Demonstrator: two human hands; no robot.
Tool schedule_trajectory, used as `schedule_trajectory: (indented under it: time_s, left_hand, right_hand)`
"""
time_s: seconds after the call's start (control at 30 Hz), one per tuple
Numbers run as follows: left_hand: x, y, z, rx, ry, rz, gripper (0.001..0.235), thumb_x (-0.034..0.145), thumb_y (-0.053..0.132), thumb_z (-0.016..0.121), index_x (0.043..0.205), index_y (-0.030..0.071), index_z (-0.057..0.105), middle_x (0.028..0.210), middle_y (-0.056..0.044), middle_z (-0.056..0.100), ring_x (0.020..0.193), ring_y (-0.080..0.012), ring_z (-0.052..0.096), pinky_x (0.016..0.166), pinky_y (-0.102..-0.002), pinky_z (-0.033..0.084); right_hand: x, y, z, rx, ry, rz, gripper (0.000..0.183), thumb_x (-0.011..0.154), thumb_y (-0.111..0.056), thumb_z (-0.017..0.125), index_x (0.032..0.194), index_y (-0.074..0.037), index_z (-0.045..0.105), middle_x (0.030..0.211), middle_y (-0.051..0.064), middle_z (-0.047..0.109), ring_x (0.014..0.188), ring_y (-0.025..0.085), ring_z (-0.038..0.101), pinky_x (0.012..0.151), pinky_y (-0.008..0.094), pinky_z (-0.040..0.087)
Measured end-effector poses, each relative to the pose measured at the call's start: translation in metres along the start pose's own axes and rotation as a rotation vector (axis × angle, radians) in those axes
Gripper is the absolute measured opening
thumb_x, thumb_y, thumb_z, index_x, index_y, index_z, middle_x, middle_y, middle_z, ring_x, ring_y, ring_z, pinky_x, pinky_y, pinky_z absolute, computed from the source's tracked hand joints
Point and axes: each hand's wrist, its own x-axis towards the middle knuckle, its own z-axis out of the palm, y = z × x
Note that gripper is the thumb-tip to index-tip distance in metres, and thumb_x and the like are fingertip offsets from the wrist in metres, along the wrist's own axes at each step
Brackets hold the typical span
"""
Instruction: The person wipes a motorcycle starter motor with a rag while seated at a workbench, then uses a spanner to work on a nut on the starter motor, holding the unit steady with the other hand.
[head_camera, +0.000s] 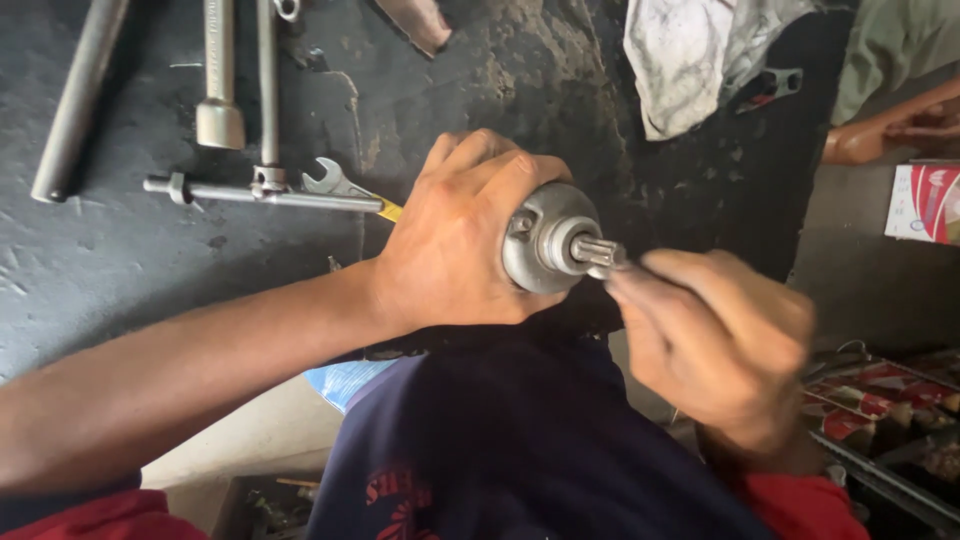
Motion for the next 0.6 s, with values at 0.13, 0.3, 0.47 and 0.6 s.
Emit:
schedule_trajectory:
  time_s: [0.13,0.3,0.47,0.6]
  left_hand:
    - [0.003,0.006,-0.011,-0.024,0.024,0.003,0.068,0.07,0.029,0.09,0.125,0.007,0.058,0.116,-0.007,0.07,0.109,-0.0294,0.062,0.095,-0.045,0.042]
    - [0.01,0.006,-0.016,0.026,-0.028,0.058,0.072,0.058,0.029,0.091,0.12,0.008,0.061,0.106,-0.008,0.069,0.101,-0.0296,0.06,0.086,-0.047,0.039]
    - [0.007,0.005,-0.009,-0.096,-0.059,0.058,0.064,0.069,0.026,0.093,0.117,0.007,0.055,0.112,-0.01,0.07,0.109,-0.0326,0.065,0.103,-0.05,0.046]
    - [0.005,0.007,-0.008,-0.048,-0.051,0.086,0.059,0.075,0.024,0.092,0.115,0.004,0.055,0.107,-0.012,0.071,0.1,-0.0362,0.071,0.099,-0.049,0.055]
  right_hand:
    - [-0.036,0.015,0.003,0.021,0.096,0.092,0.017,0.091,0.005,0.08,0.104,0.004,0.07,0.095,0.014,0.072,0.08,0.026,0.071,0.064,0.033,0.054]
    - [-0.043,0.008,0.015,0.515,0.023,0.578,0.017,0.097,-0.005,0.075,0.113,0.001,0.071,0.093,0.007,0.074,0.068,0.004,0.063,0.061,0.018,0.046]
    - [-0.042,0.003,0.024,0.585,0.083,0.599,0.015,0.097,-0.004,0.074,0.111,0.002,0.072,0.084,0.004,0.072,0.064,0.002,0.055,0.057,0.019,0.04]
    - [-0.039,0.003,0.024,0.571,0.054,0.587,0.012,0.096,-0.004,0.075,0.106,0.002,0.073,0.077,0.003,0.071,0.057,0.001,0.052,0.052,0.019,0.037]
